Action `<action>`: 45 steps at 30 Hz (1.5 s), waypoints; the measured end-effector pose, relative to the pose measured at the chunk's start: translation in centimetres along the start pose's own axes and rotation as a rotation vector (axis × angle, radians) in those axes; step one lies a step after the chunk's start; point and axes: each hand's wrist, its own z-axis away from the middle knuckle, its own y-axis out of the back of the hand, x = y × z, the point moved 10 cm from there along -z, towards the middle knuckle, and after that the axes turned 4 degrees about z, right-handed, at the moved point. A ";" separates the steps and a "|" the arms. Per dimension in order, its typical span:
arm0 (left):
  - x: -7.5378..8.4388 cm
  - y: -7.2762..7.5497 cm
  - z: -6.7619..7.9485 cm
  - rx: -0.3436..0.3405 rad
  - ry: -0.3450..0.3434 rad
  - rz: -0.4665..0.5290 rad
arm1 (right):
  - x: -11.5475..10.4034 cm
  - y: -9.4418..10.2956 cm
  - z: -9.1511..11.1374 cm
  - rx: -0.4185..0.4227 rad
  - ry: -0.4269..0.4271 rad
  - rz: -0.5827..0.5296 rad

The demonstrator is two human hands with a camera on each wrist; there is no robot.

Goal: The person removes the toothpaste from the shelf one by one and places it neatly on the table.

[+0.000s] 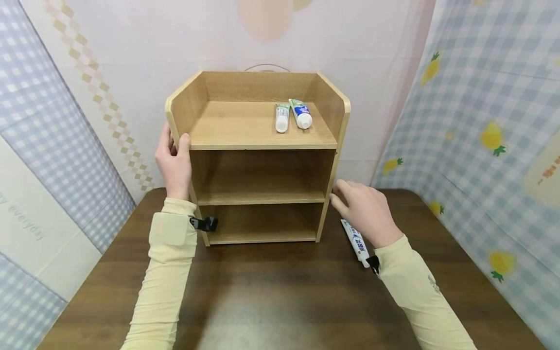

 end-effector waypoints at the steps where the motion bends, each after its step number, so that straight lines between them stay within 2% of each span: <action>1: -0.1 0.0 0.1 -0.001 -0.003 0.000 | -0.5 0.5 -0.5 0.036 0.007 -0.007; 5: -0.5 0.0 0.4 -0.003 0.001 0.002 | -1.8 1.8 -2.7 0.121 0.016 -0.038; 12: -1.0 0.2 0.5 0.009 0.002 -0.001 | -3.4 2.4 -6.7 0.173 0.012 -0.092; 14: -0.6 0.1 0.6 0.003 0.010 -0.001 | -3.9 2.7 -7.6 0.198 0.014 -0.105; 20: -0.7 0.0 0.3 0.004 0.011 0.000 | -6.3 4.0 -10.8 0.274 0.072 -0.074; 25: -0.1 0.3 0.0 0.024 0.015 0.005 | -8.1 4.0 -14.1 0.233 0.099 0.009; 29: 0.2 0.6 -0.2 0.040 0.005 -0.002 | -8.2 3.1 -16.3 0.145 0.067 0.087; 33: 0.3 0.6 -0.2 0.042 -0.010 -0.009 | -7.4 1.5 -18.0 0.024 0.003 0.147; 38: 0.7 0.6 0.0 0.040 -0.039 -0.002 | -6.9 0.3 -19.0 -0.049 -0.030 0.179; 45: 0.8 0.6 0.1 0.045 -0.047 0.005 | -7.2 0.5 -18.9 -0.031 0.020 0.137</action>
